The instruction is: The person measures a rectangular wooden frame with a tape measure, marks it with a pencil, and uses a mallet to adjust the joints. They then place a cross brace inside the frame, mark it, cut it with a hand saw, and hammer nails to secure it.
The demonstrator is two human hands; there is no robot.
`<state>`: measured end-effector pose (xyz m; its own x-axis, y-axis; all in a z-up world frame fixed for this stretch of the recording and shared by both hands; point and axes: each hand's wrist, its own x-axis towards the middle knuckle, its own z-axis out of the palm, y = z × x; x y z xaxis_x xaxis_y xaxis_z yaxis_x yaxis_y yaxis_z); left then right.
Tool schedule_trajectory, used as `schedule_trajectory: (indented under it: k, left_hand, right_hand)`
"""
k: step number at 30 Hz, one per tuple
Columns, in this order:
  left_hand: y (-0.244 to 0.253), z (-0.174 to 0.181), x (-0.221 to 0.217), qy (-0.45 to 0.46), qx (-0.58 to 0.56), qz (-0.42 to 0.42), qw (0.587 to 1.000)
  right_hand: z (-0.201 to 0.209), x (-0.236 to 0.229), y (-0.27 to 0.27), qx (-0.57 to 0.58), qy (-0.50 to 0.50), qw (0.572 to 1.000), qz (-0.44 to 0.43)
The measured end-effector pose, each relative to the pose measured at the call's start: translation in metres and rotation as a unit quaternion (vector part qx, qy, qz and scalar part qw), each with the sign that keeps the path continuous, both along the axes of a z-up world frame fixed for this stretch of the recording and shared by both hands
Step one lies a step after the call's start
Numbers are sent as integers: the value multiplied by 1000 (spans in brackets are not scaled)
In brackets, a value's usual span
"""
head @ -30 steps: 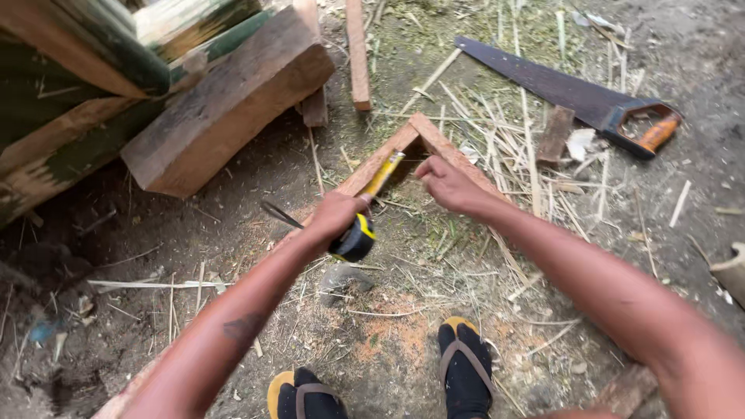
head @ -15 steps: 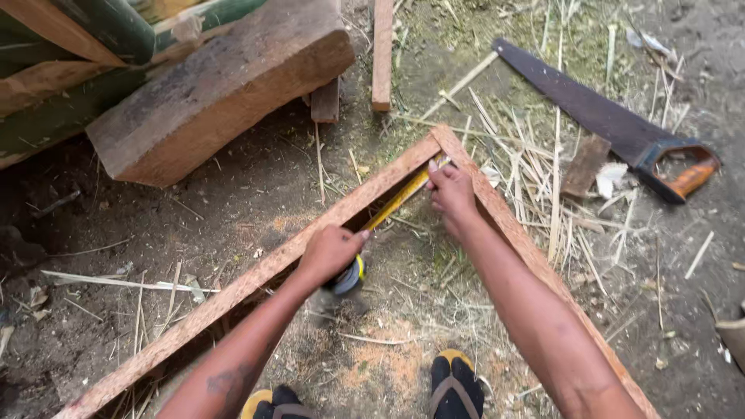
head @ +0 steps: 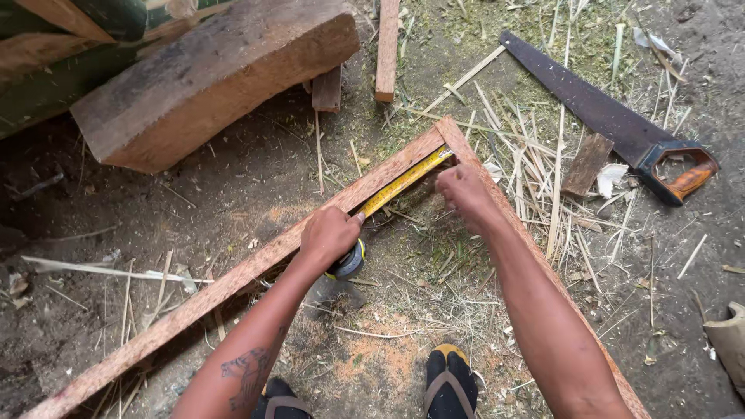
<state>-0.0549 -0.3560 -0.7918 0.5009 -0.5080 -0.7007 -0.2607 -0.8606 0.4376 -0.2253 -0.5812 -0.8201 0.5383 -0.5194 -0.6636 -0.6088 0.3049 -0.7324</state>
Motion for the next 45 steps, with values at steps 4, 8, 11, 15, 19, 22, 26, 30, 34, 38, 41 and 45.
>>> schedule_trajectory:
  k: [4,8,11,15,19,22,26,30,34,38,41,45]
  left_hand:
    - [3,-1,3,4,4,-7,1000]
    - [-2,-2,5,15,14,-1,1000]
    - [-7,-2,5,27,23,5,999]
    - [-7,2,8,48,71,10,996]
    - [-12,2,5,57,69,-3,996]
    - [-8,1,5,45,55,-4,997]
    - [-11,0,5,54,72,-7,996]
    - [-12,2,4,43,66,-13,997]
    - [-12,3,5,47,75,-13,996]
    - [-12,3,5,40,74,-14,996]
    - [-11,4,5,32,62,-20,997]
    - [-11,5,4,44,75,-24,996]
  right_hand:
    - [43,14,-5,45,-77,994,66]
    - [67,54,-15,-62,-91,972,209]
    - [62,84,-24,-86,-88,951,283]
    - [39,105,-28,-38,-34,950,307]
    - [23,102,-37,-28,-14,955,294]
    - [16,98,-36,-27,-42,957,286]
    - [12,94,-37,-66,-37,944,322]
    - [9,92,-37,-82,-36,935,342]
    - [7,92,-36,-90,-40,932,350]
    - [7,92,-35,-89,-37,936,339]
    - [7,92,-33,-89,-42,939,329]
    - [7,90,-31,-98,-23,934,344]
